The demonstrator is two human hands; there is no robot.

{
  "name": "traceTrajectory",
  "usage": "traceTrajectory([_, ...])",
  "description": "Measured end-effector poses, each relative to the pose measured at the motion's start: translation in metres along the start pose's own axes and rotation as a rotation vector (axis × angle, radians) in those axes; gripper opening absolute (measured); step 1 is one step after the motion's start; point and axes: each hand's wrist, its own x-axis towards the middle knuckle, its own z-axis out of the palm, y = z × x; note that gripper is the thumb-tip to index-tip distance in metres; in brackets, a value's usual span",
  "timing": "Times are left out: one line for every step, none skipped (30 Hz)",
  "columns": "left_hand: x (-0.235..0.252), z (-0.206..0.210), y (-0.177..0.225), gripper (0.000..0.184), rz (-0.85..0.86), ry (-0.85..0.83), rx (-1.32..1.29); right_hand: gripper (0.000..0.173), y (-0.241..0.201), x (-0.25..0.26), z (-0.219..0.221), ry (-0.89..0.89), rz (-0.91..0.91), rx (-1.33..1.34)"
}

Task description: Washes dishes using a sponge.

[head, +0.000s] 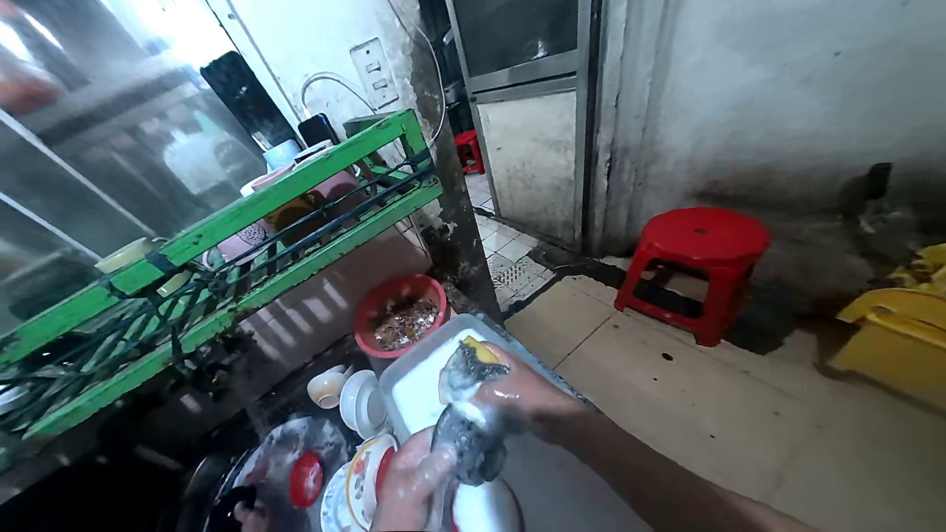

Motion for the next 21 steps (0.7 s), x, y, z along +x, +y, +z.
traceTrajectory([0.002,0.001,0.001,0.023,-0.093,0.031,0.055,0.058,-0.005,-0.004,0.007,-0.021,-0.114,-0.256])
traceTrajectory([0.003,0.006,0.001,0.019,-0.158,0.083,0.087,0.054,-0.004,-0.007,0.015,-0.035,-0.271,-0.506])
traceTrajectory([0.003,0.013,-0.001,0.015,-0.175,0.164,0.098,0.05,0.001,-0.008,0.023,-0.015,-0.418,-0.647])
traceTrajectory([0.003,0.019,-0.003,0.016,-0.141,0.236,0.102,0.05,0.004,-0.006,0.025,-0.003,-0.46,-0.641])
traceTrajectory([0.002,0.025,-0.003,0.016,-0.084,0.274,0.087,0.056,0.002,-0.003,0.02,-0.032,-0.363,-0.501])
traceTrajectory([0.001,0.027,-0.004,0.019,-0.02,0.278,0.017,0.061,0.003,0.002,0.012,-0.028,-0.249,-0.286])
traceTrajectory([0.0,0.024,-0.004,0.02,0.04,0.25,-0.085,0.064,0.005,0.008,0.004,0.0,-0.146,-0.055])
traceTrajectory([0.0,0.02,-0.004,0.019,0.074,0.206,-0.182,0.067,0.007,0.011,-0.001,0.025,-0.059,0.1])
traceTrajectory([-0.001,0.017,-0.004,0.019,0.069,0.16,-0.232,0.068,0.005,0.01,-0.003,0.046,-0.011,0.127])
traceTrajectory([-0.001,0.015,-0.003,0.02,0.032,0.121,-0.223,0.066,0.0,0.007,-0.001,0.049,-0.003,0.039])
traceTrajectory([-0.002,0.013,0.0,0.023,-0.026,0.108,-0.125,0.062,-0.007,0.002,0.005,0.015,-0.031,-0.136])
traceTrajectory([-0.002,0.015,0.005,0.024,-0.093,0.117,0.045,0.059,-0.012,-0.003,0.012,-0.046,-0.103,-0.358])
traceTrajectory([-0.002,0.021,0.008,0.019,-0.144,0.169,0.203,0.059,-0.014,-0.008,0.019,-0.092,-0.201,-0.54])
traceTrajectory([-0.002,0.026,0.009,0.016,-0.158,0.231,0.271,0.058,-0.013,-0.01,0.023,-0.092,-0.28,-0.594])
traceTrajectory([-0.003,0.029,0.009,0.017,-0.137,0.266,0.249,0.059,-0.014,-0.009,0.02,-0.079,-0.257,-0.505])
traceTrajectory([-0.002,0.03,0.009,0.023,-0.092,0.291,0.159,0.058,-0.013,-0.002,0.015,-0.035,-0.172,-0.347])
traceTrajectory([0.001,0.032,0.007,0.025,-0.041,0.325,0.04,0.057,-0.007,0.006,0.01,0.037,-0.088,-0.194])
traceTrajectory([0.004,0.034,0.006,0.025,0.003,0.372,-0.064,0.059,0.0,0.012,0.009,0.096,-0.025,-0.111])
traceTrajectory([0.008,0.038,0.004,0.024,0.034,0.43,-0.123,0.06,0.005,0.01,0.013,0.144,-0.023,-0.123])
traceTrajectory([0.011,0.041,0.003,0.024,0.053,0.494,-0.115,0.062,0.011,0.004,0.022,0.176,-0.093,-0.218])
traceTrajectory([0.013,0.044,0.002,0.023,0.07,0.558,-0.045,0.061,0.019,-0.006,0.035,0.219,-0.236,-0.35])
